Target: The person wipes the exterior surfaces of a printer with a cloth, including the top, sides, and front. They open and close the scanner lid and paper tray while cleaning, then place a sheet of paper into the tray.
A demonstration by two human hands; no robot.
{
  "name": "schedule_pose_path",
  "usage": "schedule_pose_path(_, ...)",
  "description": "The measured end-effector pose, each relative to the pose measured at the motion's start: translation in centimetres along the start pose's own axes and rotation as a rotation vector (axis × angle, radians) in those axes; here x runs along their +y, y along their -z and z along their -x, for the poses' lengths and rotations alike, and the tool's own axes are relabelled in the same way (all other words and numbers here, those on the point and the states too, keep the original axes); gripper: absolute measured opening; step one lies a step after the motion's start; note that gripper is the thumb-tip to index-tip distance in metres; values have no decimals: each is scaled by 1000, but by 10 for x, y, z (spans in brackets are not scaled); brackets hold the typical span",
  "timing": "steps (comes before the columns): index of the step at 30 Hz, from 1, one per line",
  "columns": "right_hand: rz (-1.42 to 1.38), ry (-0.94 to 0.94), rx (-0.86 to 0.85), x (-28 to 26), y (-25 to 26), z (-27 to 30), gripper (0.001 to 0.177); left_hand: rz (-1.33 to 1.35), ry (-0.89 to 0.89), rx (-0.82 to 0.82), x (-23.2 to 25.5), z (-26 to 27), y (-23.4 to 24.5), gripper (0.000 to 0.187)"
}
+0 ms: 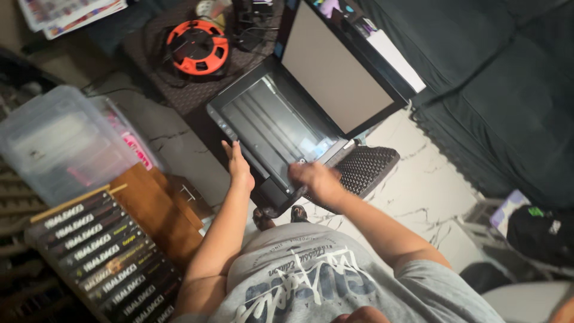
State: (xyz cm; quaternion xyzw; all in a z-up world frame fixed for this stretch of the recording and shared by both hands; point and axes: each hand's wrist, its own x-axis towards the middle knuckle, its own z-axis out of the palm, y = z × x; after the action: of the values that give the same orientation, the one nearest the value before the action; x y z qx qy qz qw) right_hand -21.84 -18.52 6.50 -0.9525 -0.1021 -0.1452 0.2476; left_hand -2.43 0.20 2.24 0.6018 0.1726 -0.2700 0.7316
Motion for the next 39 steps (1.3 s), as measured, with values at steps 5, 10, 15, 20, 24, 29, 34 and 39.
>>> schedule_pose_path(5, 206, -148, 26, 77, 14, -86, 40, -45, 25, 14, -31, 25, 12, 83)
schedule_pose_path(10, 134, -67, 87, 48, -39, -134, 40, -46, 73, 40, -70, 50, 7, 84)
schedule_pose_path(15, -9, 337, -119, 2, -37, -61, 45, 3, 72, 40, -86, 68, 9, 85)
schedule_pose_path(20, -153, 215, -262, 30, 20, -11, 52, 50, 79, 58, -80, 82, 8, 85)
schedule_pose_path(24, 212, -1, -26, 67, 12, -74, 46, 77, 106, 60, -85, 97, 4, 86)
schedule_pose_path(29, 116, 75, 6, 22, -45, -109, 43, 61, 164, 95, -94, 95, 1, 84)
schedule_pose_path(34, 41, 385, -232, -5, -17, -25, 51, 65, -6, 98, -108, 83, 7, 83)
schedule_pose_path(39, -39, -14, -192, 58, 20, -39, 44, 82, 6, 135, -89, 90, 10, 81)
